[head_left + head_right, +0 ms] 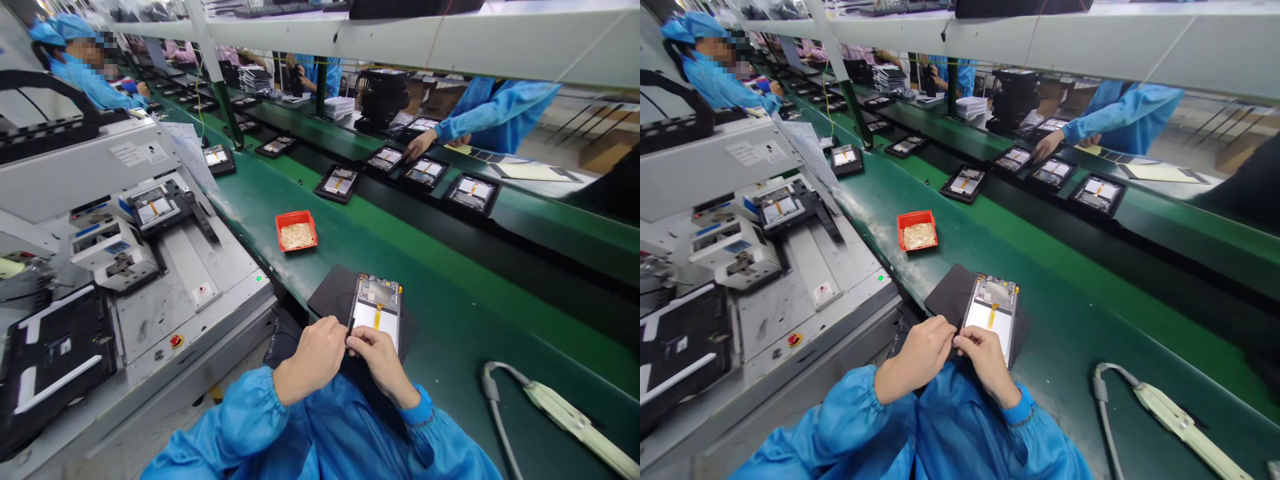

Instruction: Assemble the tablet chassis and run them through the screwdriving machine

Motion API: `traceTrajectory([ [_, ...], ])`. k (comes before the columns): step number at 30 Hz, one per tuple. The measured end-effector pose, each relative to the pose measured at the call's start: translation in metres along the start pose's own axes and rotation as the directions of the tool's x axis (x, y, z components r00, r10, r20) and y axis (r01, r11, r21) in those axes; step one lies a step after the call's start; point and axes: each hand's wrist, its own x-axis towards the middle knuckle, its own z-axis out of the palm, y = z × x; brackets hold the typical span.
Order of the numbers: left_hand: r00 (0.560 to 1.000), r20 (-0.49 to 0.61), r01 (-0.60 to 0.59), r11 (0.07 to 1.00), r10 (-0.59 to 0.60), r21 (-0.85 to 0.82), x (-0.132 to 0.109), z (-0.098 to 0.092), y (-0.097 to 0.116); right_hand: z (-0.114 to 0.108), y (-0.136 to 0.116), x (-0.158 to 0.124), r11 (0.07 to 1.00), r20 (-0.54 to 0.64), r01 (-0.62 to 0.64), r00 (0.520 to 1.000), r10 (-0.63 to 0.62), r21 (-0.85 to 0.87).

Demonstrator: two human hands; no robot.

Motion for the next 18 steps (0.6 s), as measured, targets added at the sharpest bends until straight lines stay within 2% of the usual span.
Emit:
traceTrajectory([
  [10, 1.0, 0.018, 0.024, 0.999, -0.024, -0.025, -0.0006, 0.0026, -0.0058, -0.0013, 0.0014, 0.004, 0.998, 0.041, 0.004, 0.999, -0.002, -0.064],
  [18, 0.999, 0.016, 0.032, 0.999, -0.031, -0.042, 0.0001, 0.006, -0.0093, -0.0025, 0.0042, 0.0061, 0.999, 0.057, -0.028, 0.998, 0.03, -0.044],
])
